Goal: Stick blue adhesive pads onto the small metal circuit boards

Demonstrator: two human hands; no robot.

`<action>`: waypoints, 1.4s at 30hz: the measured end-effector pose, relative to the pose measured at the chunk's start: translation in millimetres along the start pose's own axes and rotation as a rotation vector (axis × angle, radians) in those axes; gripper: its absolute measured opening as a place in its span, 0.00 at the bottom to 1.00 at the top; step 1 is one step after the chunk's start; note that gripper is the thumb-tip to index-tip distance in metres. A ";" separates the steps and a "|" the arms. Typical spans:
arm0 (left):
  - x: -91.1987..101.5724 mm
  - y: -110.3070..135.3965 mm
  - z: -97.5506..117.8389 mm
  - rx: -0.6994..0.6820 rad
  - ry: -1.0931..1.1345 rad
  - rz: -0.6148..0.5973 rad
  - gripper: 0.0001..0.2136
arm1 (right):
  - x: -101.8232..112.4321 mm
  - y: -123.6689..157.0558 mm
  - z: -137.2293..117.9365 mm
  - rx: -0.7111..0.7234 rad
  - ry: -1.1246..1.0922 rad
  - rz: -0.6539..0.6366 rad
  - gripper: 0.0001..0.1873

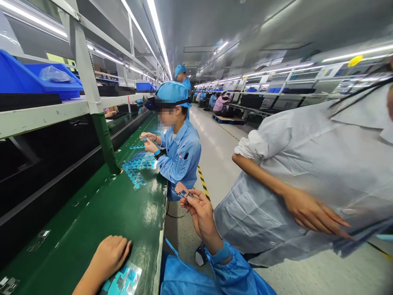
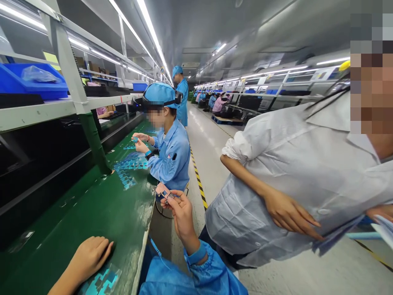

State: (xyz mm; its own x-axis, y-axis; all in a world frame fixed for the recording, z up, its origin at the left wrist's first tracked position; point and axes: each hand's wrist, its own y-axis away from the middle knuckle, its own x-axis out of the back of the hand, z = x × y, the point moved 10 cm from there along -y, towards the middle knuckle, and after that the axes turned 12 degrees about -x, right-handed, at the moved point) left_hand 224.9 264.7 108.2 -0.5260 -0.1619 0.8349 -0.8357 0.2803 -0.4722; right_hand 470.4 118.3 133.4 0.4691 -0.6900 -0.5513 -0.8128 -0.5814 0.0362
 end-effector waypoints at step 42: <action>180.4 -27.2 22.0 0.502 0.200 0.363 0.12 | -156.4 125.6 51.8 -0.514 0.237 -0.667 0.18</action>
State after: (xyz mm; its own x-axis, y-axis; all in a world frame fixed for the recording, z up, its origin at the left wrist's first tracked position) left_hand 149.2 207.0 265.5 -0.7901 0.0531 0.6107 -0.6076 -0.1997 -0.7687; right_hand 277.1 175.6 181.0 0.8971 -0.1752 -0.4057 -0.1141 -0.9787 0.1705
